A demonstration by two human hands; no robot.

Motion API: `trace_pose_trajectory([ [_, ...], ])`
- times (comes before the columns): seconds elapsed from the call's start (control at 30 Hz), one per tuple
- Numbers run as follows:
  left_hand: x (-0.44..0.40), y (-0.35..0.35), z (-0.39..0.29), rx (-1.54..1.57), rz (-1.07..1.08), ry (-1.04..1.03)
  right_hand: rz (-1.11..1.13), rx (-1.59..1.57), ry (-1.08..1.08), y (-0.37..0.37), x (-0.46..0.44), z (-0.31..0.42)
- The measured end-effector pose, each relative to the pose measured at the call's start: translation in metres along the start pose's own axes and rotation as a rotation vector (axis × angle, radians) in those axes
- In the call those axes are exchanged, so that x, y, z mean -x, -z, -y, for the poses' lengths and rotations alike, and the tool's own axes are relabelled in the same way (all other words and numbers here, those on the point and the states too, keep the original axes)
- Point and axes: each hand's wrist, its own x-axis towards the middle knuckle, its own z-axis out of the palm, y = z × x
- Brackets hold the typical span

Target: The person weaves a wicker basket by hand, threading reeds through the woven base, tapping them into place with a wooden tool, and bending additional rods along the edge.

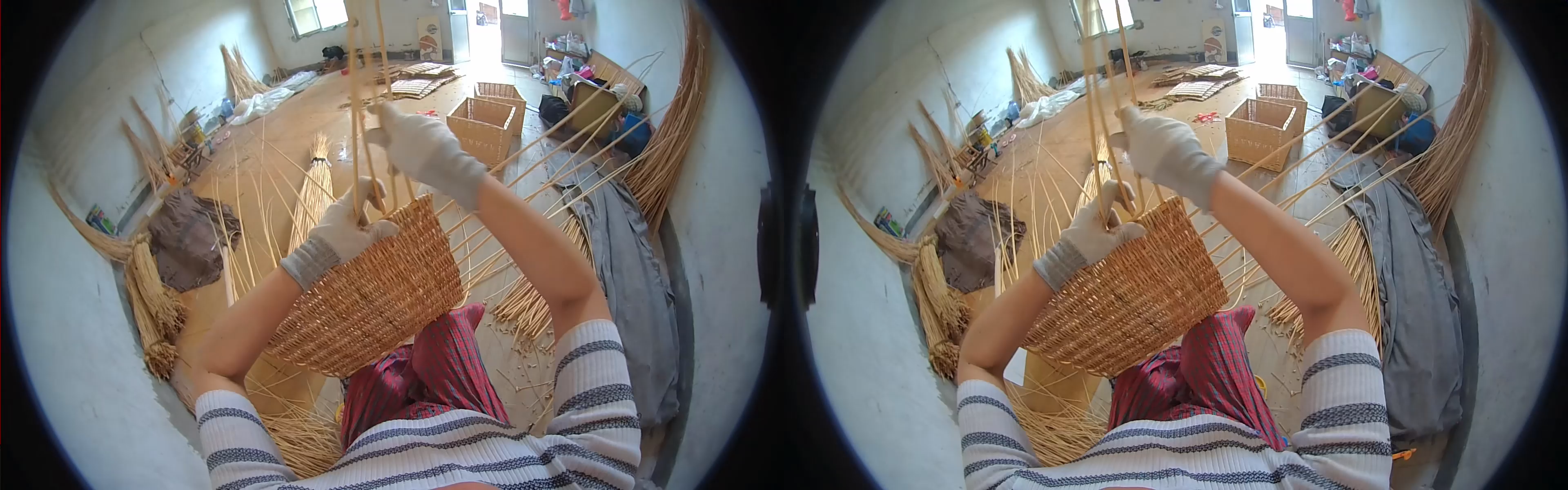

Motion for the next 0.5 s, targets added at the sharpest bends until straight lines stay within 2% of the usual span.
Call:
trace_pose_trajectory([
  [0.03, 0.001, -0.001, 0.001, -0.009, 0.0, -0.008, 0.013, 0.575, -0.003, -0.008, -0.01, 0.0],
  [0.07, 0.001, -0.004, 0.004, 0.005, -0.033, -0.087, 0.0, 0.572, -0.007, -0.016, -0.016, 0.0],
  [0.13, -0.001, -0.002, 0.008, 0.006, -0.055, -0.173, 0.199, 0.946, 0.05, -0.024, -0.029, 0.006],
  [0.17, 0.0, -0.003, 0.007, 0.027, -0.065, -0.197, 0.194, 0.937, 0.038, -0.023, -0.032, 0.007],
  [0.23, 0.001, -0.007, 0.004, 0.04, -0.052, -0.226, 0.251, 0.708, 0.225, -0.015, -0.033, 0.001],
  [0.27, 0.003, -0.005, 0.003, 0.051, -0.051, -0.158, 0.183, 0.408, 0.389, -0.007, -0.03, -0.006],
  [0.3, 0.004, -0.004, 0.003, 0.063, -0.055, -0.085, 0.179, 0.402, 0.387, -0.006, -0.029, -0.007],
  [0.37, 0.004, -0.002, 0.003, 0.036, -0.004, -0.059, 0.182, 0.663, 0.264, 0.007, -0.016, 0.012],
  [0.43, 0.001, 0.0, 0.001, 0.017, 0.039, -0.038, -0.401, 0.746, 0.341, -0.024, -0.044, -0.036],
  [0.5, -0.001, 0.002, -0.004, -0.032, 0.1, 0.137, -0.556, -0.729, 0.266, 0.033, 0.013, 0.012],
])
